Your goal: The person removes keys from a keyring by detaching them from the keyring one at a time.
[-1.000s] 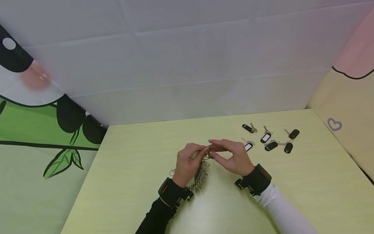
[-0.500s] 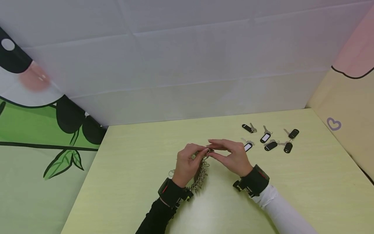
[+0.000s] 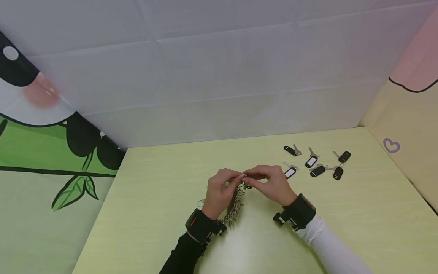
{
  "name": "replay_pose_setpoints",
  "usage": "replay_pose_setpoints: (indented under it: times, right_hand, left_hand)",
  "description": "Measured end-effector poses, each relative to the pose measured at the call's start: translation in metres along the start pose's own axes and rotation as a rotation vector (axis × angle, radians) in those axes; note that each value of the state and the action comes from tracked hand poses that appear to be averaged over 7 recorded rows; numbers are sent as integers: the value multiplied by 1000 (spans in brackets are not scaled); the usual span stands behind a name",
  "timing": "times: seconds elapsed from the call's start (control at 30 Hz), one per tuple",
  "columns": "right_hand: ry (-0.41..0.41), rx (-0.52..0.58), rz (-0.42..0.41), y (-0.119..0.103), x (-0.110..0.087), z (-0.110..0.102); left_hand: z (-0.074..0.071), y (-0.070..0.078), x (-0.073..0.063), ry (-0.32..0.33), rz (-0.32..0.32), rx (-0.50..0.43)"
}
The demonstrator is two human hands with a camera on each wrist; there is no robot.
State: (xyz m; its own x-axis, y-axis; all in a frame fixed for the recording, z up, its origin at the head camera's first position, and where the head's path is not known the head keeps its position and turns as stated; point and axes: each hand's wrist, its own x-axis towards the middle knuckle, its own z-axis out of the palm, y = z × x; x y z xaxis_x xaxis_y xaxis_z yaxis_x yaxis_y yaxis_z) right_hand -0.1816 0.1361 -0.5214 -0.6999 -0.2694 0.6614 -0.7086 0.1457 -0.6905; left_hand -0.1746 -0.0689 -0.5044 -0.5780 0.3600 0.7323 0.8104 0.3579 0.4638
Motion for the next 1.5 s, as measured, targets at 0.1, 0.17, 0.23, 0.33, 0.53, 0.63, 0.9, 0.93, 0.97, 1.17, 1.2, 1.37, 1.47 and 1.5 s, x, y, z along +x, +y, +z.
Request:
replay_pose_setpoints:
  times: [0.1,0.17,0.23,0.33,0.53,0.63,0.9,0.93,0.97,1.17,1.2,1.37,1.47,1.5]
  right_hand:
    - [-5,32,14,1,0,-1]
    - [-8,40,12,3,1,-2]
    - [-14,33,5,3,1,-3]
    - [-9,17,-2,4,2,-4]
    - [17,-19,-6,8,5,-12]
    - [35,-32,-1,12,7,-18]
    - [153,-148,42,18,11,-43]
    - [177,-168,48,20,11,-48]
    - [201,-196,53,22,11,-54]
    - [352,-327,166,34,10,-88]
    - [371,-319,190,35,9,-93]
    - [403,-291,242,43,8,-106]
    - [408,-344,245,48,6,-110]
    - [411,-363,247,50,5,-111]
  left_hand:
    - [0,0,0,-2,-4,15]
    - [1,0,0,-2,-12,29]
    - [1,0,0,-2,-23,38]
    - [1,-1,0,-1,-39,37]
    - [1,-1,2,2,-21,40]
    - [1,-4,4,2,-19,44]
    - [2,-8,3,-24,-54,34]
    - [2,-8,2,-33,-59,30]
    - [3,-8,2,-44,-65,27]
    - [6,-8,-1,-103,-82,61]
    - [6,-8,-2,-111,-81,73]
    - [12,-8,-4,-157,-11,228]
    - [18,-4,-4,-206,81,333]
    - [20,-2,-4,-228,109,355]
